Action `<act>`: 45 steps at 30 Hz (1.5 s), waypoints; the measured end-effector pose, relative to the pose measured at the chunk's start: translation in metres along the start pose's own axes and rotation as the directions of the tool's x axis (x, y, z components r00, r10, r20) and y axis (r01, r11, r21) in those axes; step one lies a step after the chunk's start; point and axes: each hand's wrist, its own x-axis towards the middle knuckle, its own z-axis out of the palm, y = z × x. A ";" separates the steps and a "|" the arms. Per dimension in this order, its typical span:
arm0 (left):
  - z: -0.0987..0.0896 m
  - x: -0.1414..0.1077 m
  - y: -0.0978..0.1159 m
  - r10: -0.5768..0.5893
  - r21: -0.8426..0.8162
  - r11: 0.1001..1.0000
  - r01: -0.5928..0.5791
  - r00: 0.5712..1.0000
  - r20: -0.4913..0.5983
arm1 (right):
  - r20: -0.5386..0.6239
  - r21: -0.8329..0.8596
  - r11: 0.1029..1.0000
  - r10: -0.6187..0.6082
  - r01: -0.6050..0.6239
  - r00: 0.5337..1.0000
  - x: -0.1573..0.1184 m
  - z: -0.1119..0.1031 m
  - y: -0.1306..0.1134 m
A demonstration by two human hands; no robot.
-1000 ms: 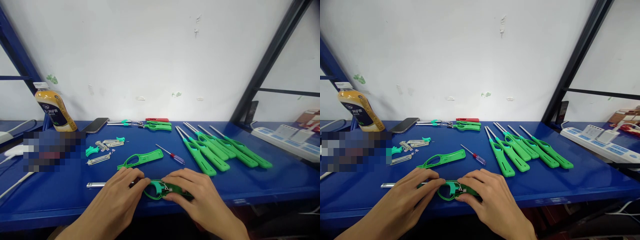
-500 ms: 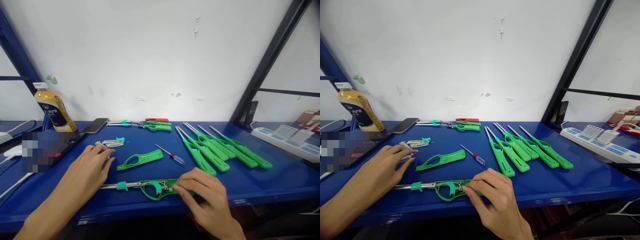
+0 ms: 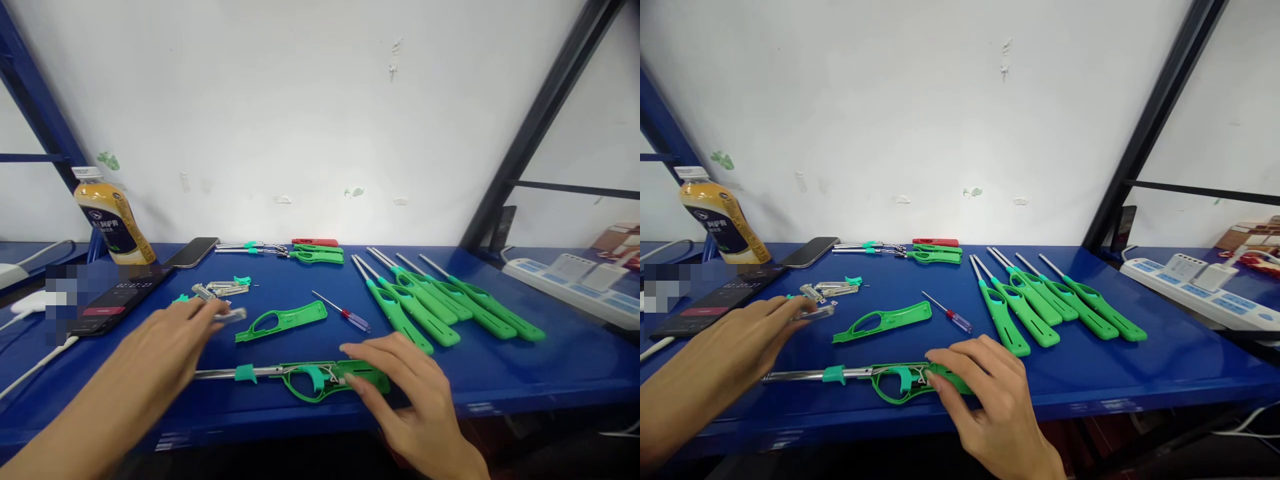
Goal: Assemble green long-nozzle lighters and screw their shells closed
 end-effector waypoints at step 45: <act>0.034 0.022 -0.039 -0.160 -0.363 0.915 0.175 0.985 0.071 | -0.046 -0.018 1.000 -0.017 0.016 0.999 -0.001 0.003 0.007</act>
